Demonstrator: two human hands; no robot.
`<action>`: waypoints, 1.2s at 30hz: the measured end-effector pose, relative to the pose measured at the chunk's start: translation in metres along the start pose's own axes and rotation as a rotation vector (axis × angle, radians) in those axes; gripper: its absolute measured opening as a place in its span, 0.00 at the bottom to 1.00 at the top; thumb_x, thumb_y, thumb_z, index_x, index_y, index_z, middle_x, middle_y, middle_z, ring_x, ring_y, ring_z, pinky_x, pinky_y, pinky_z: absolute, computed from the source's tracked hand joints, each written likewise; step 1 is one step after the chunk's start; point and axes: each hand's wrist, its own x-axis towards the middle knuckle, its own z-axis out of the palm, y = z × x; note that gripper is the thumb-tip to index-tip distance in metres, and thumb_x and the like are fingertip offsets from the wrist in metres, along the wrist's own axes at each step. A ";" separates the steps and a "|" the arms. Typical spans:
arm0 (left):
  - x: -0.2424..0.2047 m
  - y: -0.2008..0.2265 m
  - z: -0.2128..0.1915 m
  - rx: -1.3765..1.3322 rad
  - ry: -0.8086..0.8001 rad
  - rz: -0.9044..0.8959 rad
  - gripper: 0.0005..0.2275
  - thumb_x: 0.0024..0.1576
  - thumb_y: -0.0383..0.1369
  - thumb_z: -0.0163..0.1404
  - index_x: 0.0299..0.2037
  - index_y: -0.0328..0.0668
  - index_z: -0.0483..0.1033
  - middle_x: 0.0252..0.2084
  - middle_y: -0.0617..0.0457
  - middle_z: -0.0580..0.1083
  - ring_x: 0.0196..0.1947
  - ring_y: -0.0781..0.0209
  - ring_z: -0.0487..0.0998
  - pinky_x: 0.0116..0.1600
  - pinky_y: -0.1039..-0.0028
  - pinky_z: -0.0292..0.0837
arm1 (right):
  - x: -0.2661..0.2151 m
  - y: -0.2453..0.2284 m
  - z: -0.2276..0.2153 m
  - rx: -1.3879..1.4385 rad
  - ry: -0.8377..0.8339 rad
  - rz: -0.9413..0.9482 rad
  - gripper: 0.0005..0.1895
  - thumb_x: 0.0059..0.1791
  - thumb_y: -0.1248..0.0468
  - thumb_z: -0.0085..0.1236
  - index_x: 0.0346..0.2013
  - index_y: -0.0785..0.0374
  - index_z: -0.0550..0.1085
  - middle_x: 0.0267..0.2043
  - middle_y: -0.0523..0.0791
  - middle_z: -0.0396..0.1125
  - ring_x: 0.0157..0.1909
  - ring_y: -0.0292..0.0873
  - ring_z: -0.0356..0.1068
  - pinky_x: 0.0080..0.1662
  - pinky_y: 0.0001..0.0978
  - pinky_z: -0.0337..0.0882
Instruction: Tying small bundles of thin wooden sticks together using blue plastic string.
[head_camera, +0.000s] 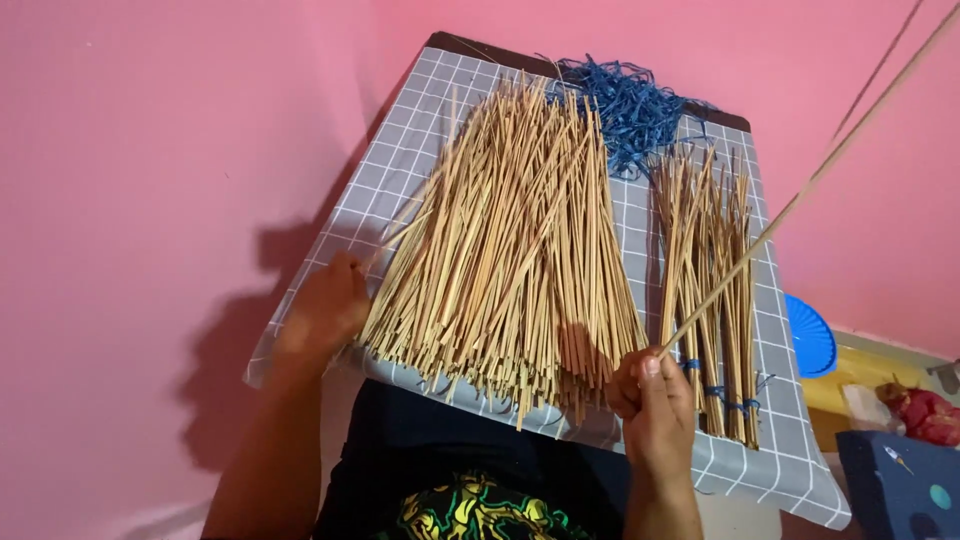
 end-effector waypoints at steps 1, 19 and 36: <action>0.004 -0.010 0.004 -0.040 0.064 0.054 0.14 0.67 0.37 0.31 0.52 0.40 0.66 0.40 0.38 0.76 0.36 0.40 0.77 0.39 0.49 0.67 | 0.000 0.001 -0.001 -0.020 -0.003 -0.006 0.13 0.60 0.58 0.40 0.32 0.54 0.64 0.25 0.37 0.51 0.22 0.32 0.46 0.23 0.23 0.48; -0.004 0.014 -0.002 -0.258 0.360 0.359 0.13 0.68 0.35 0.34 0.49 0.37 0.71 0.43 0.43 0.75 0.41 0.47 0.75 0.41 0.55 0.69 | -0.003 0.000 0.009 -0.041 0.021 0.053 0.14 0.59 0.56 0.45 0.31 0.57 0.66 0.23 0.38 0.50 0.23 0.34 0.46 0.25 0.27 0.48; -0.095 0.061 0.092 -0.616 0.024 0.771 0.12 0.65 0.35 0.42 0.51 0.39 0.75 0.39 0.51 0.83 0.31 0.66 0.81 0.31 0.81 0.80 | 0.024 -0.011 0.038 0.019 0.101 -0.023 0.12 0.57 0.55 0.49 0.39 0.55 0.78 0.39 0.41 0.66 0.45 0.45 0.64 0.53 0.47 0.66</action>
